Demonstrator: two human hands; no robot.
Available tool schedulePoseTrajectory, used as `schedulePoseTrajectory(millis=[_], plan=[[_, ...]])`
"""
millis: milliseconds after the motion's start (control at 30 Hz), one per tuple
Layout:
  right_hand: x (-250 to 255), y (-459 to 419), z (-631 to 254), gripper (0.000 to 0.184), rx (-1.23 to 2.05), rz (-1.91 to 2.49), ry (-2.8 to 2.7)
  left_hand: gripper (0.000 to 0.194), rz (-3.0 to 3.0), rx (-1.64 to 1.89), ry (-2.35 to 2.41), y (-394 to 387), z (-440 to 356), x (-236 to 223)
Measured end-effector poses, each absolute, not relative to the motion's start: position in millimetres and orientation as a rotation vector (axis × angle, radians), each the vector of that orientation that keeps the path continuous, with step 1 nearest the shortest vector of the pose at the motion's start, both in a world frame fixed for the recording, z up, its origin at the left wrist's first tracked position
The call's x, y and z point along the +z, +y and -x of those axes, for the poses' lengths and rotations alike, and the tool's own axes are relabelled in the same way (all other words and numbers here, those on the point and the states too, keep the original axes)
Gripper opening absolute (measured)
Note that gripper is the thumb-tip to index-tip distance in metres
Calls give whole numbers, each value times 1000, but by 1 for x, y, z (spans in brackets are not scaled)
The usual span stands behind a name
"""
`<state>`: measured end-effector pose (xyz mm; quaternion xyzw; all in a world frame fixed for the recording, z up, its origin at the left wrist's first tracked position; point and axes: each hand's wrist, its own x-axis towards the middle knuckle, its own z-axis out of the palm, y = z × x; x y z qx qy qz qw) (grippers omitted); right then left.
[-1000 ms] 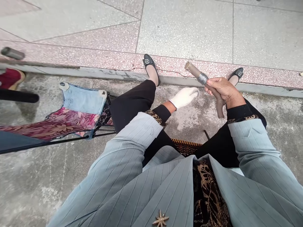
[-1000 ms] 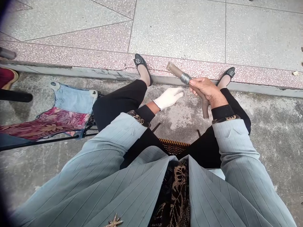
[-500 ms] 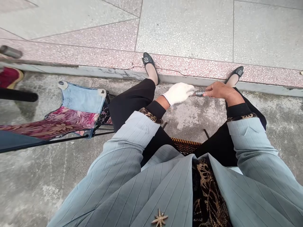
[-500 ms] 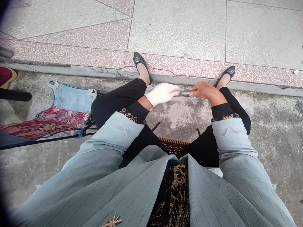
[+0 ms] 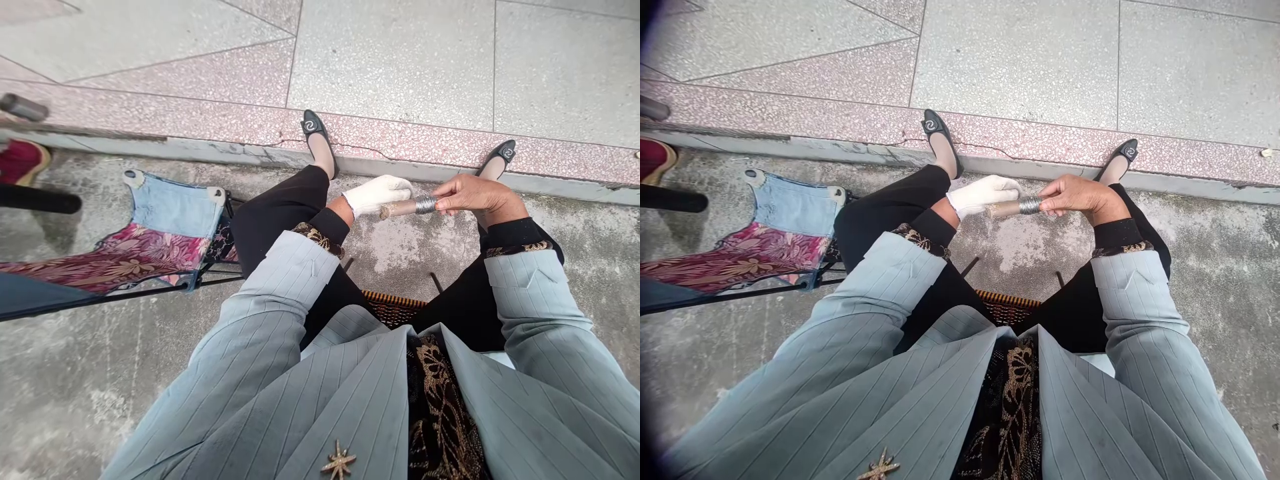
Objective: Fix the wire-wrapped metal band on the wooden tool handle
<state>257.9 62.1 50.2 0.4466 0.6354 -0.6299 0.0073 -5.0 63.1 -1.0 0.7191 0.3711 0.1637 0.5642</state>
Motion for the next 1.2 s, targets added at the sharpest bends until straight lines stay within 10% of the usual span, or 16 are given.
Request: schedulePoseTrajectory(millis=[267,600,1200], plan=[[53,57,-252,60,-2128,-1878,2128,29,-1551,213,682,45,-8,-12],[34,72,-250,29,-689,-1872,2112,26,-1685,233,763,38,-8,19],[65,57,-259,48,-1931,-1412,1981,27,-1790,334,739,59,5,-4]])
